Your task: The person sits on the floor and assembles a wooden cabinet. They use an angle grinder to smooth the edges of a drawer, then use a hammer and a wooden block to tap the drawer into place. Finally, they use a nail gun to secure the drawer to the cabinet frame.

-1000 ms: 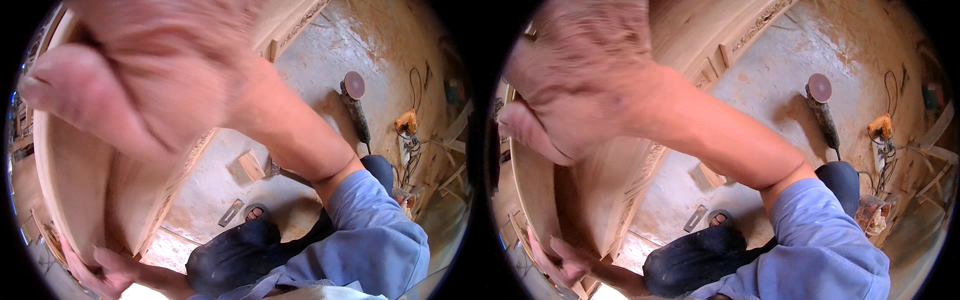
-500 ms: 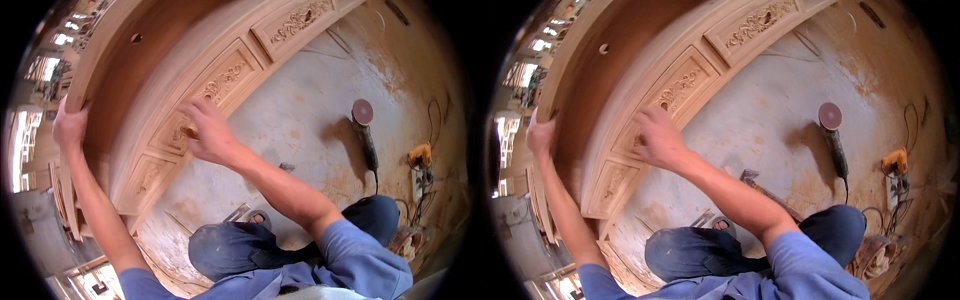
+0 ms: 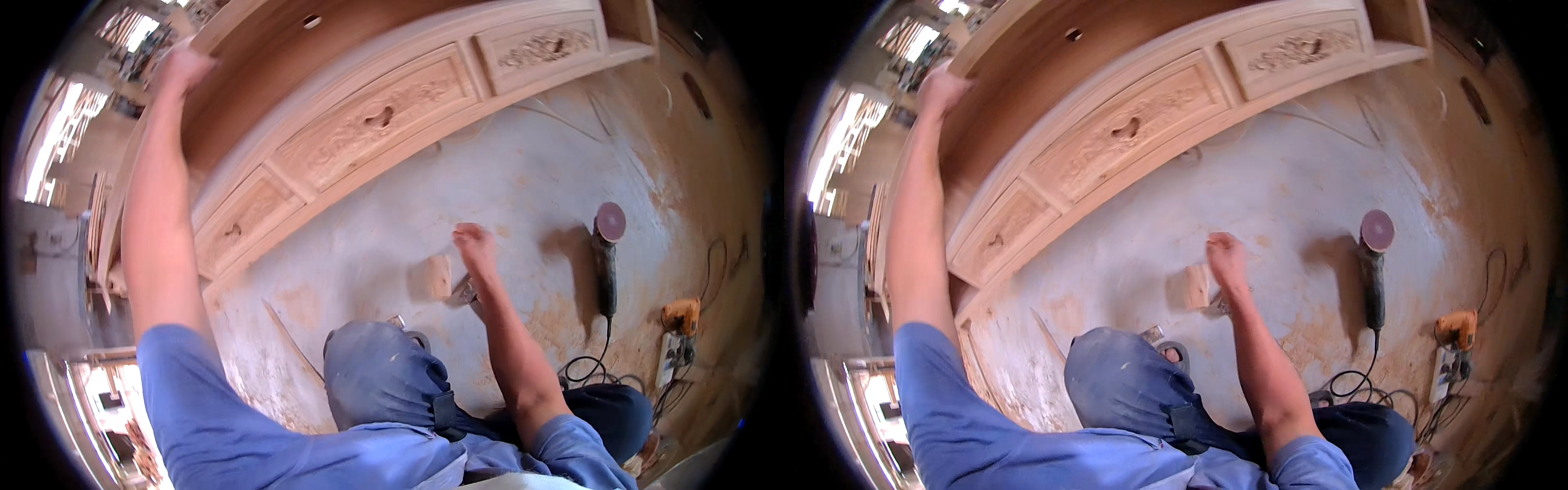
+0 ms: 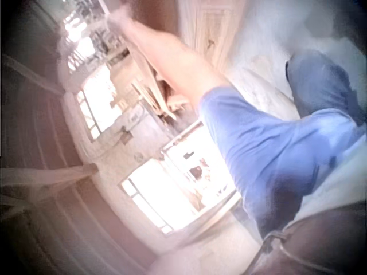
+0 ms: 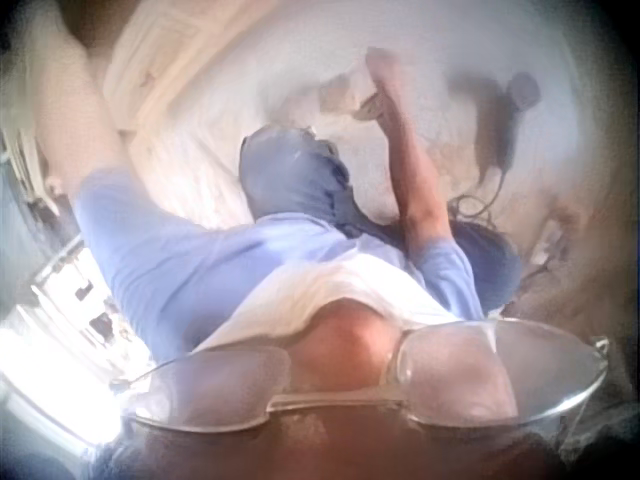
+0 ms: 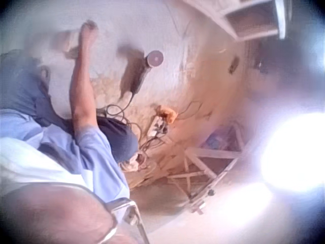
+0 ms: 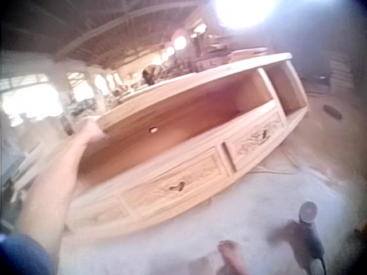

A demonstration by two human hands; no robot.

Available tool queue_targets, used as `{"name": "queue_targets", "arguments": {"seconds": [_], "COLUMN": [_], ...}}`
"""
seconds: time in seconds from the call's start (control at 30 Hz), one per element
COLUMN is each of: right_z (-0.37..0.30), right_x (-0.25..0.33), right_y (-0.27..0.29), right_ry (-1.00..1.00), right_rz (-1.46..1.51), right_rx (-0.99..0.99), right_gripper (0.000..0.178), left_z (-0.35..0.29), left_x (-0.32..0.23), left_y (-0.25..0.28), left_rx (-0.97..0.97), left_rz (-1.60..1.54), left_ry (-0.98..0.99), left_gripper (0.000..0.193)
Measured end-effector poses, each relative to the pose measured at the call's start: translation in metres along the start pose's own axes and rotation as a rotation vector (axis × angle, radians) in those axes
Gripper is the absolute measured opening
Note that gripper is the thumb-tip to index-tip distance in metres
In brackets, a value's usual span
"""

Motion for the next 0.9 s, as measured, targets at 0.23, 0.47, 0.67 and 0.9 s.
{"name": "queue_targets", "arguments": {"seconds": [0.23,0.47,0.67,0.9], "right_z": [-0.01,0.002,0.038,0.083], "right_x": [0.009,0.091,0.187,0.23], "right_y": [0.006,-0.018,-0.035,-0.073], "right_ry": [-0.189,-0.052,0.129,0.009], "right_rz": [0.171,0.468,0.8,1.057], "right_rx": [0.159,0.267,0.42,0.438], "right_gripper": [0.045,0.04,0.051,0.064], "left_z": [-0.001,-0.003,-0.009,-0.001], "left_x": [-0.026,-0.008,-0.011,-0.004], "left_y": [0.006,0.003,0.008,0.009], "left_rx": [0.008,0.01,-0.008,-0.02], "left_rz": [0.062,0.014,-0.081,-0.033], "left_ry": [0.213,0.158,0.145,0.157], "left_gripper": [0.054,0.055,0.055,0.048]}}
Point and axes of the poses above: each hand's wrist, its own z-axis towards the middle knuckle, its own y-axis out of the back of the hand, x = y × z, the point moved 7 cm from there along z, towards the middle knuckle, and after that the axes turned 6 degrees about -z, right-handed, at the moved point
